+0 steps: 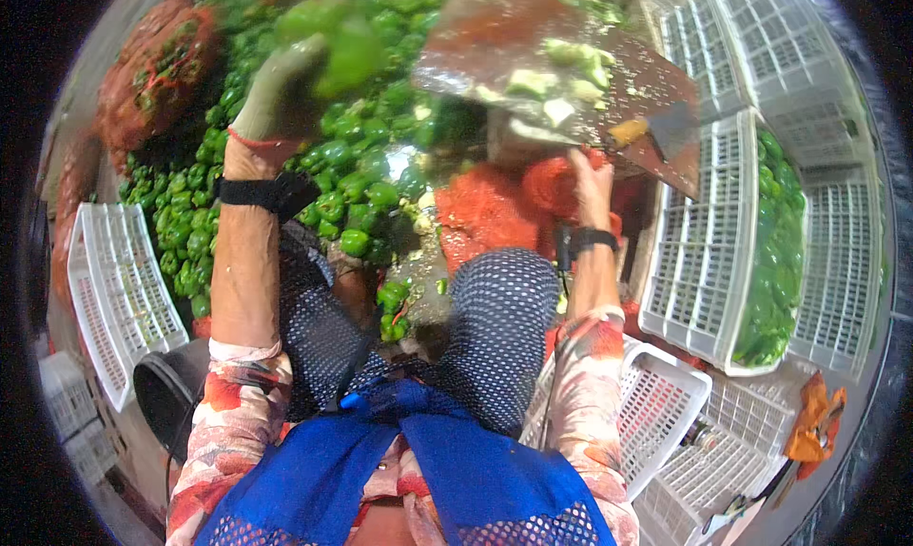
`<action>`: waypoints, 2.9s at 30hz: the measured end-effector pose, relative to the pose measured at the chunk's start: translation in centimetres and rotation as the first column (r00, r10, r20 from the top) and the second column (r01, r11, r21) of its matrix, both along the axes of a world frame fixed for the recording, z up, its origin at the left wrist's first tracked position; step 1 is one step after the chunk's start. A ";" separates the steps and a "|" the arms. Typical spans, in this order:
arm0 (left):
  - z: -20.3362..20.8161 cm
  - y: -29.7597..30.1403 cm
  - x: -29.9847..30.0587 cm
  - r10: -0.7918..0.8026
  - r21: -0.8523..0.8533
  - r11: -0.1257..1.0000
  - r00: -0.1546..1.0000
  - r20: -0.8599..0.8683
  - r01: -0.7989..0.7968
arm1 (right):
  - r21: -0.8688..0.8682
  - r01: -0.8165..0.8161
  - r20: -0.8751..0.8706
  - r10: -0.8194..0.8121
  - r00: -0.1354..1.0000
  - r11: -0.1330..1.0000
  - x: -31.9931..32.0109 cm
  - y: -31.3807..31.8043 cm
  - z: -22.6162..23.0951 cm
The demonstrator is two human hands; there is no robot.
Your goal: The person picks up bell peppers from a pile, cuts them on a wooden board using a cleaver, removes the cores by hand, and places the pieces into a crate.
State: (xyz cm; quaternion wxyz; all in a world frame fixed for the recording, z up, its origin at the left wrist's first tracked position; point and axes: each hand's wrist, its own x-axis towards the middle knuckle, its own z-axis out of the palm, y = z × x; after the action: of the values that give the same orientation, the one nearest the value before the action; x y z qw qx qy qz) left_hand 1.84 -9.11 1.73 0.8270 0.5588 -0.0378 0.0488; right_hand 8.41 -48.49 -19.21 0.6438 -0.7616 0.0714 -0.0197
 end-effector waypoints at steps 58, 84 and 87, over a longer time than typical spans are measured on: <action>-0.1 1.9 -0.8 -0.055 -0.024 0.998 0.998 -0.013 0.055 | 0.019 -0.264 -0.158 0.264 0.952 0.964 -10.8 -3.4 19.7; -3.3 -4.4 5.4 -0.096 0.044 0.993 0.972 -0.216 0.108 | 0.114 -0.656 -0.483 0.618 0.620 0.746 0.2 -2.4 19.3; -4.4 -7.0 6.5 -0.130 0.111 0.980 0.956 -0.264 0.164 | -0.002 -0.415 -0.396 0.380 0.836 0.910 -0.9 -2.3 18.7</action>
State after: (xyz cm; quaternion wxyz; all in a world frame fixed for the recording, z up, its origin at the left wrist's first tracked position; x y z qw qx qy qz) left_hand 8.34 -16.15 -2.67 0.7876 0.6094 0.0243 -0.0878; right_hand 7.56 -50.75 -0.48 0.5728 -0.7759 0.0363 0.2617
